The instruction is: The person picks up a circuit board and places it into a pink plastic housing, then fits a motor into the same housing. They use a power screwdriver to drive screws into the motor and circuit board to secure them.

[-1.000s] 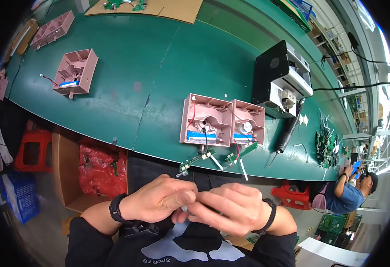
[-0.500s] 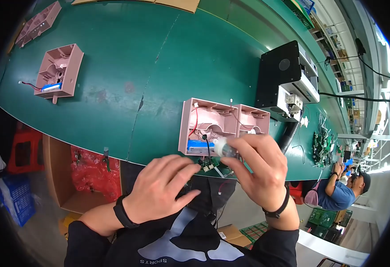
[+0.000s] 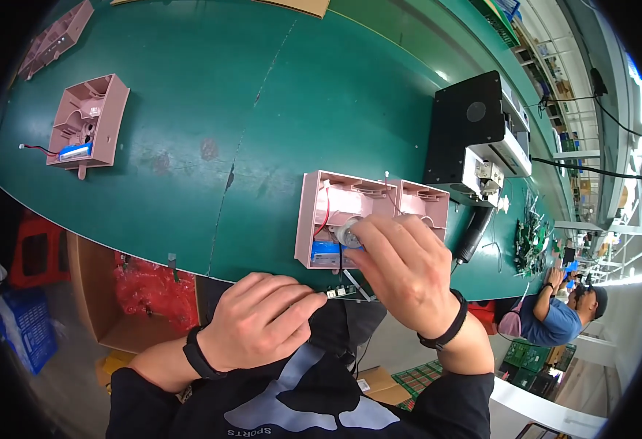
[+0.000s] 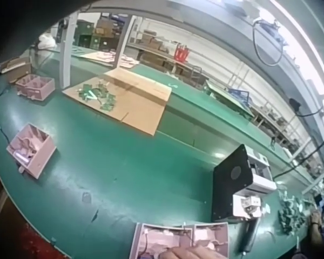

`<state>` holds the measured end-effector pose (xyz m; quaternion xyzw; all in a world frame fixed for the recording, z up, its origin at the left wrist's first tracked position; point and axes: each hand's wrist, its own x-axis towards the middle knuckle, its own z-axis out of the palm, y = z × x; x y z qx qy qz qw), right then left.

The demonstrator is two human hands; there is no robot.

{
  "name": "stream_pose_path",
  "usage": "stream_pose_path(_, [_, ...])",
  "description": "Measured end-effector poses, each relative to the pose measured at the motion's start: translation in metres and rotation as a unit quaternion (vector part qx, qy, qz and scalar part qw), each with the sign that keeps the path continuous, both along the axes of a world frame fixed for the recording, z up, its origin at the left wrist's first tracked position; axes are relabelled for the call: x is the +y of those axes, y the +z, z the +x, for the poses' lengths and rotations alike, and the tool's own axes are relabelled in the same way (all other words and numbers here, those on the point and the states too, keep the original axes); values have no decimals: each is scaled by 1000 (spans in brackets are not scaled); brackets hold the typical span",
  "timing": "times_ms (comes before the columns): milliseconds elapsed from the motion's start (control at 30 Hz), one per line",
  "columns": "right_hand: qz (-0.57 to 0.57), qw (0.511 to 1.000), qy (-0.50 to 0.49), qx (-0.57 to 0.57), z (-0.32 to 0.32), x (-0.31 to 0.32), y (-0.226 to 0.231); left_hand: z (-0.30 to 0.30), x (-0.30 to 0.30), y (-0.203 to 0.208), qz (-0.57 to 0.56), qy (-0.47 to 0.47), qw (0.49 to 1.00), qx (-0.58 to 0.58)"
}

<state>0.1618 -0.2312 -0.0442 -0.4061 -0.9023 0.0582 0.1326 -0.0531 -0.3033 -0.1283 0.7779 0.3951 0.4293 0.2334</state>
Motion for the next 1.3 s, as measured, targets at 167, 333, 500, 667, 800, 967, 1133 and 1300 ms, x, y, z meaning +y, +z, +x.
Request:
stream_pose_path(167, [33, 999, 9, -33, 5, -13, 10, -2, 1, 1, 8, -6, 1000, 7])
stream_pose_path(333, [6, 1000, -4, -17, 5, -12, 3, -5, 8, 13, 22, -6, 1000, 12])
stream_pose_path(500, [124, 962, -175, 167, 42, -27, 19, -6, 62, 38, 37, 35, 999, 15])
stream_pose_path(667, [89, 880, -388, 258, 135, -21, -5, 16, 143, 43, -21, -163, 975, 152])
stream_pose_path(800, [86, 872, -445, 186, 197, -24, -40, 24, 158, 57, -156, -204, 940, 226])
stream_pose_path(967, [7, 859, -478, 183, 228, -24, -54, 28, 151, 50, -173, -171, 947, 210])
stream_pose_path(1133, [-66, 838, -521, 151, 222, 6, -49, 24, 158, 35, -193, -171, 954, 151])
stream_pose_path(1300, [-127, 813, -533, 198, 254, 23, -65, 22, 165, 26, -190, -202, 955, 103])
